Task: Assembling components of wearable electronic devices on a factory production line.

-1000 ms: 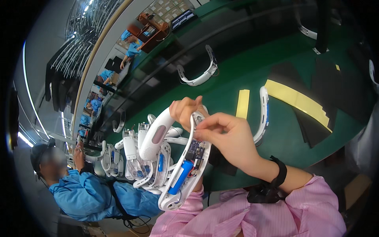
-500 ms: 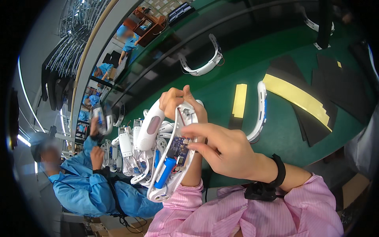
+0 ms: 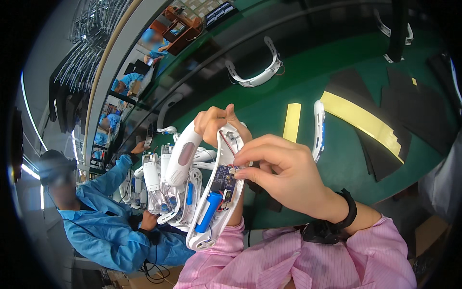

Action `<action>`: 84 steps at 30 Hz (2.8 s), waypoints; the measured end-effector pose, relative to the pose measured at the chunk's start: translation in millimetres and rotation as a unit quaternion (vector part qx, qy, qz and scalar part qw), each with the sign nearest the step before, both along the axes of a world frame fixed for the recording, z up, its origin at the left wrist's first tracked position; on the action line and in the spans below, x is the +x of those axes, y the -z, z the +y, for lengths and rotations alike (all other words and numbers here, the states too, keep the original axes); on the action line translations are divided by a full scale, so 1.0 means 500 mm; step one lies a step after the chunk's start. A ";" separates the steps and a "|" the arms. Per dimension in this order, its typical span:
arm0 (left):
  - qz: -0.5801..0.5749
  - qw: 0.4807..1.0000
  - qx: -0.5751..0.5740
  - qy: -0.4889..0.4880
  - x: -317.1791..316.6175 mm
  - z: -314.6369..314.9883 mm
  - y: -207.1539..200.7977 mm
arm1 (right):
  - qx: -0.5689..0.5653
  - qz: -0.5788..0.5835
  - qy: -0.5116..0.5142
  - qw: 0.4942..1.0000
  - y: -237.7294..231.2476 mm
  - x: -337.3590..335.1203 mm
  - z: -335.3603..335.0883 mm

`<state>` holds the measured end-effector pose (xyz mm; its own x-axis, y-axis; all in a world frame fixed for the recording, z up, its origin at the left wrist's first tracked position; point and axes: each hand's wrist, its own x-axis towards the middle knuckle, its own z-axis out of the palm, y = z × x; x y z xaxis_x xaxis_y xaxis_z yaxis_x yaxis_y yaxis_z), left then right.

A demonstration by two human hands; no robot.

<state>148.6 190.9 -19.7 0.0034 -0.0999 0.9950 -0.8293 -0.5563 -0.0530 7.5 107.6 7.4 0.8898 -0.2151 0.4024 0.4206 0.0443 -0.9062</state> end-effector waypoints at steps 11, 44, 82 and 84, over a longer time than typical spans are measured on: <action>0.071 0.966 0.175 0.174 0.040 0.012 0.046 | -0.026 0.092 -0.162 0.982 0.020 0.028 -0.036; 0.553 0.683 0.352 0.324 0.266 -0.210 -0.190 | -0.095 0.197 0.233 0.948 0.233 -0.218 -0.204; 0.522 0.743 0.130 0.399 -0.156 0.284 -0.008 | -0.277 0.058 0.135 0.950 0.006 -0.142 -0.061; 0.506 0.765 0.104 0.384 -0.159 0.284 0.013 | -0.032 0.115 0.148 0.982 0.024 -0.138 -0.073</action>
